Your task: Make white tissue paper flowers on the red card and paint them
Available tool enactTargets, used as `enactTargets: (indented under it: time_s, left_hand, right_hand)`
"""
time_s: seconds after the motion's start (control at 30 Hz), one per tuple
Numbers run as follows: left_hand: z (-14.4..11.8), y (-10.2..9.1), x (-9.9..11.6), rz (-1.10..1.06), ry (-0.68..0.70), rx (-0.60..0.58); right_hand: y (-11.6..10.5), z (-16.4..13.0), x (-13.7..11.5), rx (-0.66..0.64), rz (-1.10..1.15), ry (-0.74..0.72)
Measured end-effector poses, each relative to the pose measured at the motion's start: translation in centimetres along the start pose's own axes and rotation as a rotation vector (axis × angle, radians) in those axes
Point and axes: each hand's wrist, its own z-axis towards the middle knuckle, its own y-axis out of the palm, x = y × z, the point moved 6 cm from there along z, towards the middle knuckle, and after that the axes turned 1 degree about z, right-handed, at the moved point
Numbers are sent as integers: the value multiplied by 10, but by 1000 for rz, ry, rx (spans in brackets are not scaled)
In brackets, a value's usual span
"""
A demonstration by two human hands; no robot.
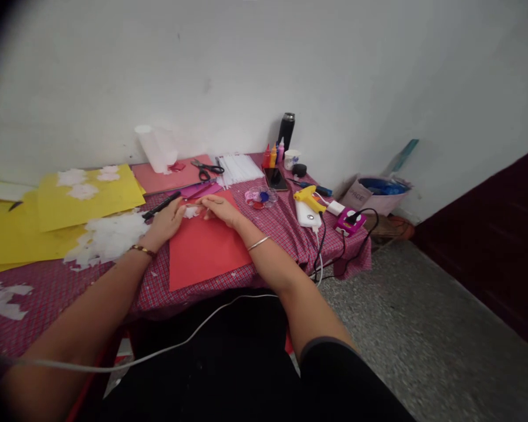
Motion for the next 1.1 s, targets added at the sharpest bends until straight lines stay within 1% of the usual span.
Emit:
enactTargets:
  time_s: [0.13, 0.23, 0.33, 0.47, 0.63, 0.87, 1.03, 1.1]
  left_hand:
    - [1, -3, -2, -13, -16, 28]
    - [4, -3, -6, -25, -26, 27]
    - [6, -3, -8, -31, -31, 25]
    - [7, -2, -10, -33, -36, 29]
    - [6, -3, -10, -36, -23, 24]
    - [7, -4, -6, -33, 6, 7]
    - [9, -1, -6, -6, 50, -16]
    - [10, 0, -7, 18, 60, -33]
  right_hand:
    - [3, -2, -6, -41, 14, 32]
    - [-1, -1, -8, -18, -5, 31]
    - [-6, 1, -5, 16, -24, 28]
    - [-6, 3, 0, 4, -43, 6]
    - [-4, 3, 4, 10, -121, 62]
    - [-10, 0, -9, 72, -126, -23]
    - [-1, -2, -3, 17, -149, 47]
    - [-1, -1, -5, 16, -152, 44]
